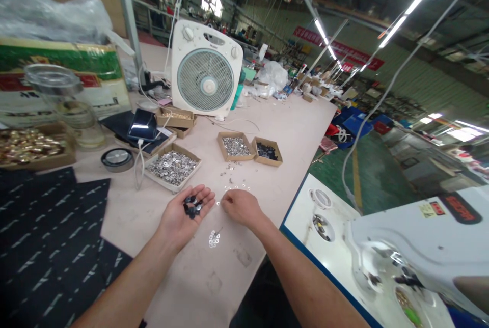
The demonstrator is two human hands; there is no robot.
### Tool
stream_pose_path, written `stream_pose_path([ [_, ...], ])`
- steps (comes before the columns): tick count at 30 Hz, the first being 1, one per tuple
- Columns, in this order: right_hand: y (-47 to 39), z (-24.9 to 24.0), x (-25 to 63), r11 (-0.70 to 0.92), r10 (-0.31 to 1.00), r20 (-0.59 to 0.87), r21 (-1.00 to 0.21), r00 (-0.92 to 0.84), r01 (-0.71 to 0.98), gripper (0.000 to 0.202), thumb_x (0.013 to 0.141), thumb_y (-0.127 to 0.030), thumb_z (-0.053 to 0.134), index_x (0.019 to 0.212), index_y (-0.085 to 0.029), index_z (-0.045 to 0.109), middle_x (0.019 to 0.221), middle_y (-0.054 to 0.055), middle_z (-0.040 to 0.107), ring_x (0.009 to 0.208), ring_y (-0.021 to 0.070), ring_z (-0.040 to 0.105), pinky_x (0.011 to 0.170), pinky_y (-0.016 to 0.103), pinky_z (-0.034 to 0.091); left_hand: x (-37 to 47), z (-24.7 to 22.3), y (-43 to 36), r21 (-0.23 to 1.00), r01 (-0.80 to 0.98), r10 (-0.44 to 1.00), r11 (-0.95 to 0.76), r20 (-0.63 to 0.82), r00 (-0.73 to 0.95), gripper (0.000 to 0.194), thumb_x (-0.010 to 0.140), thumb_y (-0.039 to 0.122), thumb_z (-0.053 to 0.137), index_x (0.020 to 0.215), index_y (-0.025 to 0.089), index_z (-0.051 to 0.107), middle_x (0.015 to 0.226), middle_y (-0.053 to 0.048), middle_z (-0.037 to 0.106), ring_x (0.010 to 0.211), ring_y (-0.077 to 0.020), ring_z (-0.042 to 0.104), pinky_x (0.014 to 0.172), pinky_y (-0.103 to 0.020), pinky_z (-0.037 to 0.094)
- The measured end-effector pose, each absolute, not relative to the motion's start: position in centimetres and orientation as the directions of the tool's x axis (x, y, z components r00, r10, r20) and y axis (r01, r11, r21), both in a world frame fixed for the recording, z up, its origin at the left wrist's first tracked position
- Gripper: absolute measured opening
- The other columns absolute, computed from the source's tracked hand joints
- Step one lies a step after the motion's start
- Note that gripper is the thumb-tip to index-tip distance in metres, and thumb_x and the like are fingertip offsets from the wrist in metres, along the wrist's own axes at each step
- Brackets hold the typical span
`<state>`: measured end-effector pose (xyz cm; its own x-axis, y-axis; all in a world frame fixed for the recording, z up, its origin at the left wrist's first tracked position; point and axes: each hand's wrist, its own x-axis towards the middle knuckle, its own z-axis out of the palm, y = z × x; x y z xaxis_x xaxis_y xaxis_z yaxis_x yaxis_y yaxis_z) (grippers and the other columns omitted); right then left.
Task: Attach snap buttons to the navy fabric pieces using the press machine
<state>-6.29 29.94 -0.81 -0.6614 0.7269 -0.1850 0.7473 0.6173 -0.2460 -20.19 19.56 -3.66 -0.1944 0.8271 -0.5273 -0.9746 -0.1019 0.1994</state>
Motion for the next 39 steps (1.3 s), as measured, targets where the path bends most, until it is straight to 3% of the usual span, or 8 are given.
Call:
stream_pose_path([
  [4, 30.1, -0.6, -6.4, 0.605, 0.752, -0.196, -0.171, -0.629, 0.777, 0.019, 0.085, -0.028, 0.054, 0.081, -0.023, 0.072, 0.084, 0.001, 0.073, 0.075, 0.0156, 0.06, 0.06, 0.025, 0.031, -20.2, -3.4, 19.6, 0.198, -0.975, 0.816, -0.1, -0.545, -0.194, 0.018, 0.09, 0.02, 0.053, 0.088, 0.008, 0.066, 0.085, -0.014, 0.072, 0.086, -0.025, 0.072, 0.082, -0.038, 0.061],
  [11, 33.3, 0.6, -4.3, 0.476, 0.87, -0.022, -0.219, -0.492, 0.852, 0.019, 0.086, -0.034, 0.056, 0.086, -0.024, 0.072, 0.085, 0.0, 0.073, 0.074, 0.0154, 0.061, 0.062, 0.025, 0.036, -20.3, -3.4, 19.6, 0.2, -0.975, 0.828, -0.098, -0.528, -0.191, 0.017, 0.089, 0.02, 0.055, 0.089, 0.008, 0.067, 0.087, -0.014, 0.072, 0.086, -0.0248, 0.072, 0.083, -0.038, 0.06],
  [25, 32.4, -0.6, -4.1, 0.588, 0.801, -0.111, -0.037, -0.588, 0.808, 0.018, 0.086, -0.03, 0.057, 0.087, -0.024, 0.074, 0.088, 0.001, 0.072, 0.079, 0.0177, 0.062, 0.062, 0.026, 0.034, -20.1, -3.6, 19.5, 0.208, -0.973, 0.82, -0.098, -0.536, -0.198, 0.017, 0.09, 0.021, 0.055, 0.09, 0.007, 0.066, 0.089, -0.015, 0.071, 0.088, -0.0265, 0.072, 0.085, -0.039, 0.06],
  [33, 31.6, -0.1, -5.1, 0.681, 0.688, -0.19, -0.167, -0.701, 0.713, 0.019, 0.086, -0.025, 0.054, 0.083, -0.021, 0.073, 0.085, 0.002, 0.072, 0.075, 0.0154, 0.061, 0.062, 0.024, 0.036, -20.1, -3.0, 19.4, 0.21, -0.973, 0.809, -0.097, -0.553, -0.2, 0.018, 0.091, 0.021, 0.053, 0.088, 0.008, 0.066, 0.086, -0.014, 0.071, 0.085, -0.0253, 0.072, 0.082, -0.038, 0.06],
  [39, 32.1, -0.2, -5.4, 0.525, 0.786, -0.247, -0.217, -0.566, 0.823, 0.014, 0.082, -0.031, 0.061, 0.083, -0.022, 0.072, 0.081, 0.0, 0.072, 0.072, 0.0148, 0.061, 0.058, 0.023, 0.034, -20.1, -3.3, 19.5, 0.213, -0.973, 0.818, -0.093, -0.541, -0.196, 0.018, 0.091, 0.021, 0.053, 0.089, 0.009, 0.066, 0.087, -0.014, 0.071, 0.086, -0.0247, 0.072, 0.083, -0.038, 0.06],
])
